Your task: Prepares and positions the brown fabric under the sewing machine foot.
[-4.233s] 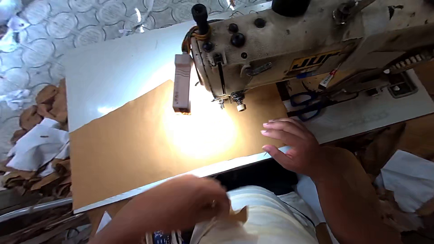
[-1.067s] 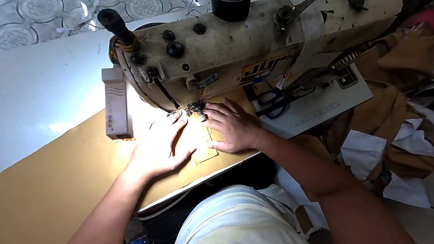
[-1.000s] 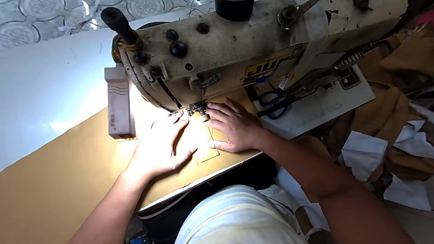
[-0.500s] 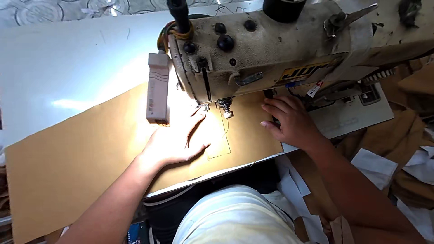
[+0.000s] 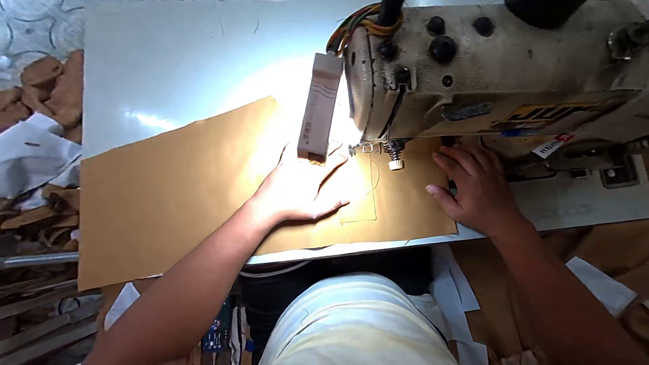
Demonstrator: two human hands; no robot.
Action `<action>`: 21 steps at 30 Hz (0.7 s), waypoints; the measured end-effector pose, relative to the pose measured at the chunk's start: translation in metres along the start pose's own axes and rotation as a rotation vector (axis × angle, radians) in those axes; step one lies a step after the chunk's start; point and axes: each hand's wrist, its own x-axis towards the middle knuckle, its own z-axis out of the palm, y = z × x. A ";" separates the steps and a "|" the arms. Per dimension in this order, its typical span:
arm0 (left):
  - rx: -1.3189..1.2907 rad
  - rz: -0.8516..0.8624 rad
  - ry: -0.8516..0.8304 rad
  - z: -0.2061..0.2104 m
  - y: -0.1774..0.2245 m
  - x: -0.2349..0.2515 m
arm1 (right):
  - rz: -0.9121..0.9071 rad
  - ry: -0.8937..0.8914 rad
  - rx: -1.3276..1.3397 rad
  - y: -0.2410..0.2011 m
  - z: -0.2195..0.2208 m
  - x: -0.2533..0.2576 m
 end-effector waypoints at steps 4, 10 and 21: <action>-0.013 0.026 0.037 0.004 -0.002 -0.003 | 0.000 0.063 0.034 0.000 0.008 -0.006; -0.024 0.029 0.035 0.004 0.000 -0.005 | -0.002 0.077 0.045 0.001 0.008 -0.007; -0.056 0.041 0.056 0.006 -0.003 -0.004 | 0.003 0.094 0.035 0.003 0.012 -0.009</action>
